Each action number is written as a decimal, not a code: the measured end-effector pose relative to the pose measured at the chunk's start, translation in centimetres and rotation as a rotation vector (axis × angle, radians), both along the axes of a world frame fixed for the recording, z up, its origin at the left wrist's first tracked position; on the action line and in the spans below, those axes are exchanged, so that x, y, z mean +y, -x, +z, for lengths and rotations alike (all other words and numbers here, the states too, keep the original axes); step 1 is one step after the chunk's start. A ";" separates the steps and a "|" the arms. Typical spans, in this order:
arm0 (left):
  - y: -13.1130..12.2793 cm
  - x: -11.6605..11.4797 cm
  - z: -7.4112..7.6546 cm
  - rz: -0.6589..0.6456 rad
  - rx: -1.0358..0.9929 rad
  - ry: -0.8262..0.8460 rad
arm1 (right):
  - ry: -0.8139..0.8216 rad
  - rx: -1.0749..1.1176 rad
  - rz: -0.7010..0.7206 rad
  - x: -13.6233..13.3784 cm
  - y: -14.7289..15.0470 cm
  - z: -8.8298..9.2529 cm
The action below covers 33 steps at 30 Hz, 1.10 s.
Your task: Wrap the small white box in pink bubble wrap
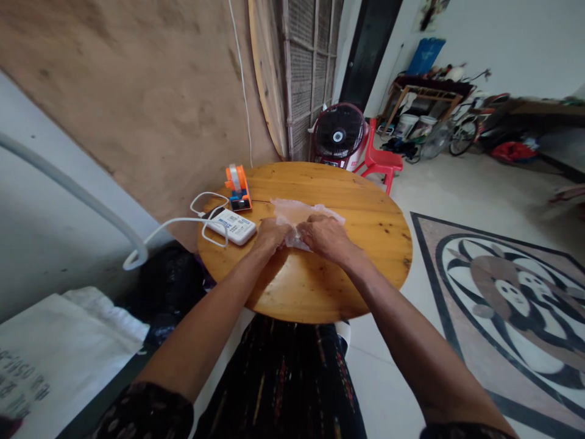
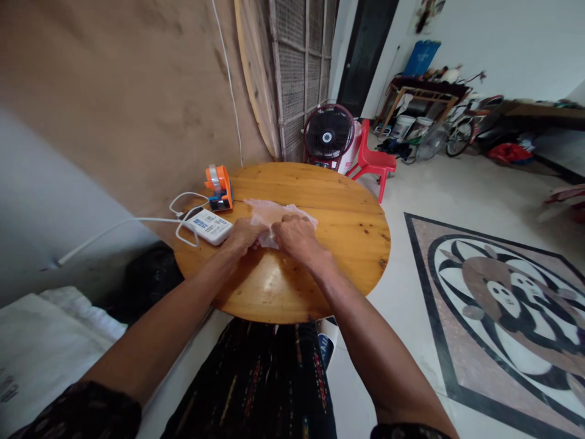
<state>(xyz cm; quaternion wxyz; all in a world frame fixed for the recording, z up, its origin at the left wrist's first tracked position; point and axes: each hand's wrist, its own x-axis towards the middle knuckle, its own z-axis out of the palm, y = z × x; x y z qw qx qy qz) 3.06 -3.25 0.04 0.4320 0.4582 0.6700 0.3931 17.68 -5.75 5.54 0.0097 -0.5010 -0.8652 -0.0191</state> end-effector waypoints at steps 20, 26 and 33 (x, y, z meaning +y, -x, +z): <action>-0.4 -0.3 0.3 -0.172 0.022 -0.300 | -0.047 0.040 -0.110 0.3 0.6 -0.6; -0.6 -0.7 0.5 -0.271 0.231 -0.414 | -0.051 0.162 -0.111 0.1 -0.3 -1.3; -1.0 -0.8 1.3 -0.385 0.412 -0.416 | -0.017 0.216 -0.105 -0.4 -1.0 -1.2</action>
